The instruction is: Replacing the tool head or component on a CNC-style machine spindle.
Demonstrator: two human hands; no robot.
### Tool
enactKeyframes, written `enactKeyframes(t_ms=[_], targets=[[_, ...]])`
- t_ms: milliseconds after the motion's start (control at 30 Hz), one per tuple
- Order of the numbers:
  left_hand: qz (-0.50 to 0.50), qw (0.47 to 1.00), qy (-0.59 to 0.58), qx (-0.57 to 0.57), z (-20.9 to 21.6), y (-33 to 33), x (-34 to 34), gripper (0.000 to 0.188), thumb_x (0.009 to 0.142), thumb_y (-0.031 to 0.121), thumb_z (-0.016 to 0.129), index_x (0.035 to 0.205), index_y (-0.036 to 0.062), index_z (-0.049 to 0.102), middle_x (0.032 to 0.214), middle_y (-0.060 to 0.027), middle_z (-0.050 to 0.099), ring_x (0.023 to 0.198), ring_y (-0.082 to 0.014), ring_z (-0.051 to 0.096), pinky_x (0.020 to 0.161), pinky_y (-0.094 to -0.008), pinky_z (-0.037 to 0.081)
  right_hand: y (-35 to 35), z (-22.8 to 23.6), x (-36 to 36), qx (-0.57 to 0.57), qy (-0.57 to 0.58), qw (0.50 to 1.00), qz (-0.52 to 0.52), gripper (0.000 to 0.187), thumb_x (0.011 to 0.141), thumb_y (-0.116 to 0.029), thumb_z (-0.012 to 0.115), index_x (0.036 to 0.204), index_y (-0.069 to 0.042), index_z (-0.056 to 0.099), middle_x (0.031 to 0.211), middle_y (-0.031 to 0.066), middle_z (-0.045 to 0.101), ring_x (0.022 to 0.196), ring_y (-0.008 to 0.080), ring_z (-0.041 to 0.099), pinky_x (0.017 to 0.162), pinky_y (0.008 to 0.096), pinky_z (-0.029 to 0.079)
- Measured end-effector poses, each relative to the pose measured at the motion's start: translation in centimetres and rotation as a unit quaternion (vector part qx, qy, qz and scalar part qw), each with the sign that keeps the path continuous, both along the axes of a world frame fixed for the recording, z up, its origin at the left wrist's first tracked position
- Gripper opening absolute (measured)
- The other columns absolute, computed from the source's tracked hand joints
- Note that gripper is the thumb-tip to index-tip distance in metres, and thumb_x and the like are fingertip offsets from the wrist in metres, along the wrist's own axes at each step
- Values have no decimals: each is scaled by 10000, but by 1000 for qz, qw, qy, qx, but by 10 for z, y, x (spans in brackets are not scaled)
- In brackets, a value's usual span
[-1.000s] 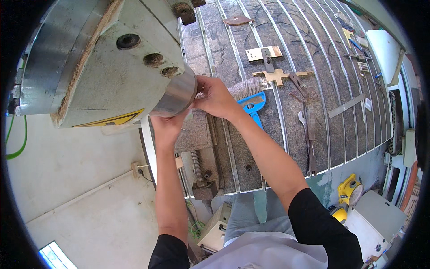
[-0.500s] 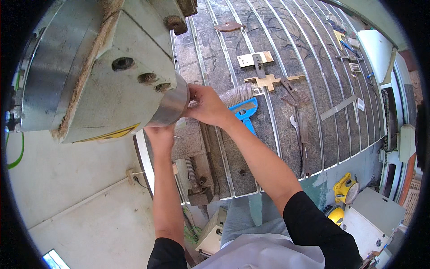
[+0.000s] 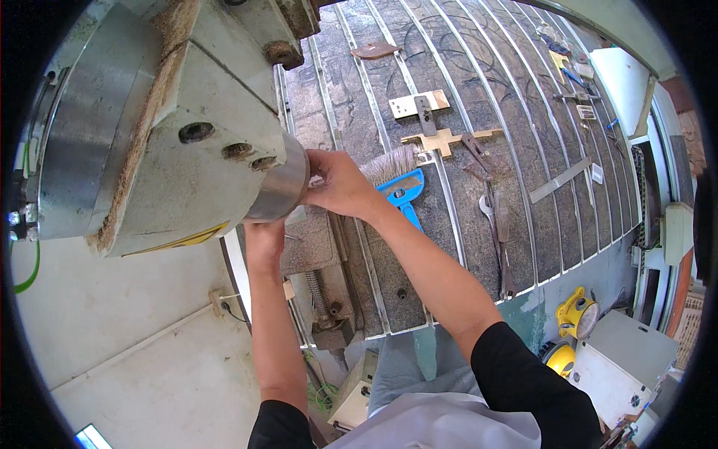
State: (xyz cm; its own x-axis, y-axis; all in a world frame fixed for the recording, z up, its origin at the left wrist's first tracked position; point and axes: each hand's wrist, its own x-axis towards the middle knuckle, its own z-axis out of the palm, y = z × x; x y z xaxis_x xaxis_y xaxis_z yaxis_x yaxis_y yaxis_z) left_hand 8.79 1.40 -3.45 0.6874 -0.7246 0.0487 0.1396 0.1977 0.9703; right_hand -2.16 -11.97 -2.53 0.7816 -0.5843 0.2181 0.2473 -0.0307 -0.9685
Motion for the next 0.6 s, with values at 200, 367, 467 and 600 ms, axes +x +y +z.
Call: enactKeyframes(t_ms=[200,367,467,600], targets=[[5,1000,14,-13,8,-3,-3,556,712,108,779,1190,-22,526,1173,-107,562,1065,-227,538,939,-373,413,0,-2,2,1,-14,1000,3,386,629,-50,788,981,20,646,829,100,684,758,152,644,728,308,515],[58,992,-103,41,4,-7,-10,584,714,87,770,1219,-19,496,1159,-103,561,1031,-221,544,921,-377,420,1,1,-1,-28,-1,1000,-13,341,642,-49,771,953,23,650,817,123,681,745,164,647,708,314,514],[62,992,-101,44,4,-7,-16,570,722,86,761,1215,-23,498,1149,-102,564,1010,-213,548,902,-363,429,4,4,-1,-52,2,998,-31,310,650,-47,755,933,23,649,805,144,675,729,191,653,699,319,512],[127,972,-181,82,1,-12,-17,392,792,76,684,1139,-49,552,1130,-137,580,1017,-249,563,895,-370,439,5,8,-4,-60,3,998,-37,288,653,-31,732,923,22,648,794,164,663,717,238,660,693,325,510]])
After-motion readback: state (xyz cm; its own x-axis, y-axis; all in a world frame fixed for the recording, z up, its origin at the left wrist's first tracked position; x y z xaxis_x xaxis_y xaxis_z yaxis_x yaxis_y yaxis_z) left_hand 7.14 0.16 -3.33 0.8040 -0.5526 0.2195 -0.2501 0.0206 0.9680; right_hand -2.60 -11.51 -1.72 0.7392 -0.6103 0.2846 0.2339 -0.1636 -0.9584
